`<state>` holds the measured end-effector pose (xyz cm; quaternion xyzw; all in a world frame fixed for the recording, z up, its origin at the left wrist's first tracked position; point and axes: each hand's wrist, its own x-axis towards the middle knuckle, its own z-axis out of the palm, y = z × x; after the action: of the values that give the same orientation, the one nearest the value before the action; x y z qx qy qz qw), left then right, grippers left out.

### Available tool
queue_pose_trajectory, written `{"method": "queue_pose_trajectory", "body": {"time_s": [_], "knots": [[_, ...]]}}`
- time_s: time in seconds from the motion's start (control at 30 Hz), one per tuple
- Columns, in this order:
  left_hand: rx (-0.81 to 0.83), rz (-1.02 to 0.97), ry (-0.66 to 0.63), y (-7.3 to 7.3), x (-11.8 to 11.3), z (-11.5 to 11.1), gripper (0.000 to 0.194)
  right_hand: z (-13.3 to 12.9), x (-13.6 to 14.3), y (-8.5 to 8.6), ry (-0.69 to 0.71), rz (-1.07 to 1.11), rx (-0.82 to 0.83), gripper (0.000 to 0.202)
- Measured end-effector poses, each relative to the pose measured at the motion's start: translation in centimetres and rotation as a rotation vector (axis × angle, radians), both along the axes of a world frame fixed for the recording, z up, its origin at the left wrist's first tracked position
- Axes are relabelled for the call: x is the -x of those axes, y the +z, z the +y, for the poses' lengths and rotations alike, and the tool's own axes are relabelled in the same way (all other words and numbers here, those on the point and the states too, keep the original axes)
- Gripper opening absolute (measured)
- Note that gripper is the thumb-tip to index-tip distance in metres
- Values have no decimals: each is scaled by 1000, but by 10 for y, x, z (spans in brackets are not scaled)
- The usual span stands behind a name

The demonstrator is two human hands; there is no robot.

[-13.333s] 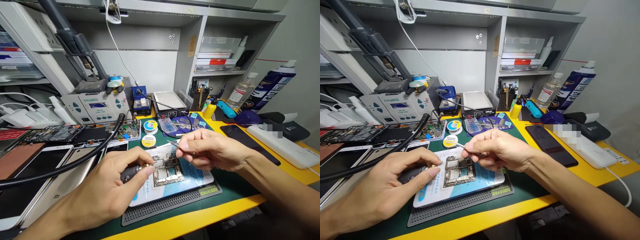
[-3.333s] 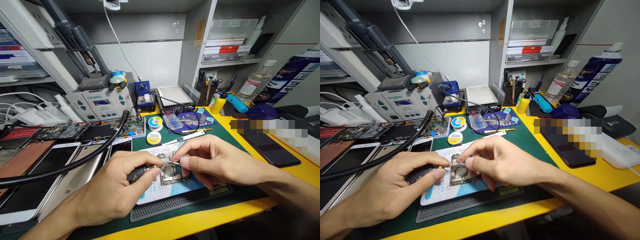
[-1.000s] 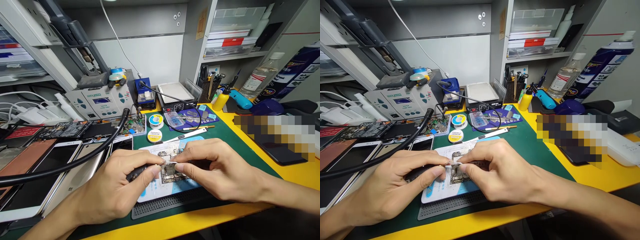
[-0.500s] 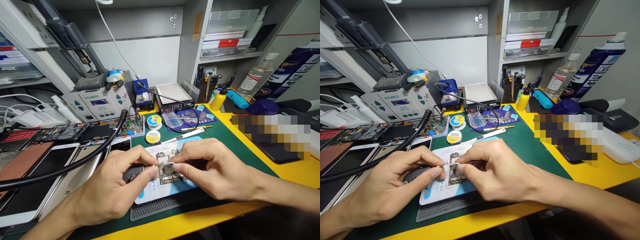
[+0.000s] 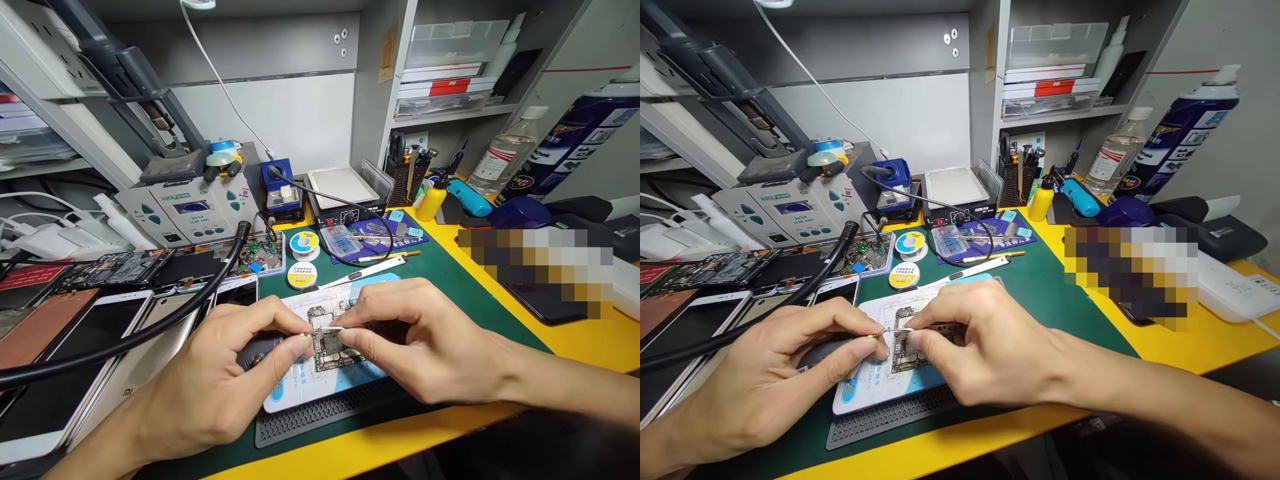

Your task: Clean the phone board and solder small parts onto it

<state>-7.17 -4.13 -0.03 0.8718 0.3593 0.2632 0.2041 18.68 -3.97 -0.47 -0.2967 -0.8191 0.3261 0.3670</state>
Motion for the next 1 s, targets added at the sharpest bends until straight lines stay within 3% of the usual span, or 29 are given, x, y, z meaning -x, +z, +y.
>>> {"method": "queue_pose_trajectory", "body": {"time_s": [1.0], "knots": [[-12,6,-16,1,0,-1,13,-1,-1,3,-19,-58,45,20]]}}
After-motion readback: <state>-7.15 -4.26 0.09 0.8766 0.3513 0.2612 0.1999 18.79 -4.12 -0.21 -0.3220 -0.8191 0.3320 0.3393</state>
